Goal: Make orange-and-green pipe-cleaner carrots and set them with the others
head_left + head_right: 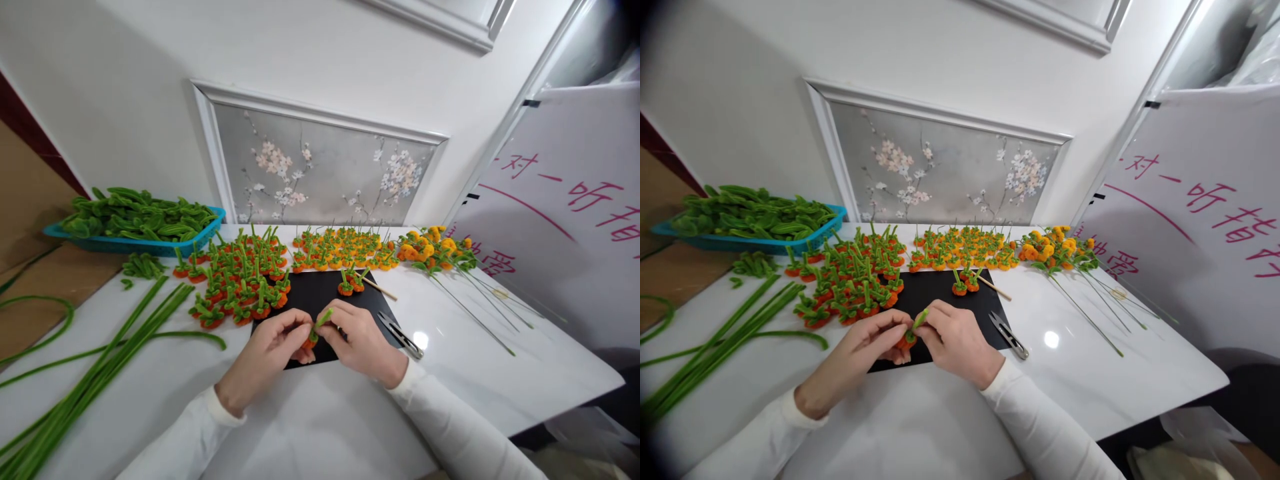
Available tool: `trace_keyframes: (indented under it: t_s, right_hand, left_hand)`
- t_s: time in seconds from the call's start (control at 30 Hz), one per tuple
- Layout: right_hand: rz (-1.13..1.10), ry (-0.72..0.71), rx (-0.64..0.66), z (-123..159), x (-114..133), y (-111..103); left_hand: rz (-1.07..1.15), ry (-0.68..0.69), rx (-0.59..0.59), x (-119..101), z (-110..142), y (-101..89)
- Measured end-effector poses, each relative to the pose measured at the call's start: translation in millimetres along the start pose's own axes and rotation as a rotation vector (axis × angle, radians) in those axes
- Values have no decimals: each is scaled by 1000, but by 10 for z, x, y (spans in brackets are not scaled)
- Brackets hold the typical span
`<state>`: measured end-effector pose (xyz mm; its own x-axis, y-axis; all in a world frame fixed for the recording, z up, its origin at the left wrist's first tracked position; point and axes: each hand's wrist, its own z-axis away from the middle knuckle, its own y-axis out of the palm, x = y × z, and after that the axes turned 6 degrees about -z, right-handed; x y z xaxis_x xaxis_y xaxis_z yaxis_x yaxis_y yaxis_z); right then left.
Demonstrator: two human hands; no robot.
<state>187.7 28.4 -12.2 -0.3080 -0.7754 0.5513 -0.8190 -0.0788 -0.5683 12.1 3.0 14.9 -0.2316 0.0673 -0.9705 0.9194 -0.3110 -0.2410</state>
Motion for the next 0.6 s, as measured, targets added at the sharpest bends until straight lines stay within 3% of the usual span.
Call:
trace_keyframes:
  t_s: [0.3,0.6]
  right_hand:
    - [83,-61,159,-8,-5,9]
    - [-9,-15,135,-32,37,-16]
  left_hand:
    - [-136,8,96,79,-57,-89]
    - [-179,22,87,82,-74,-119]
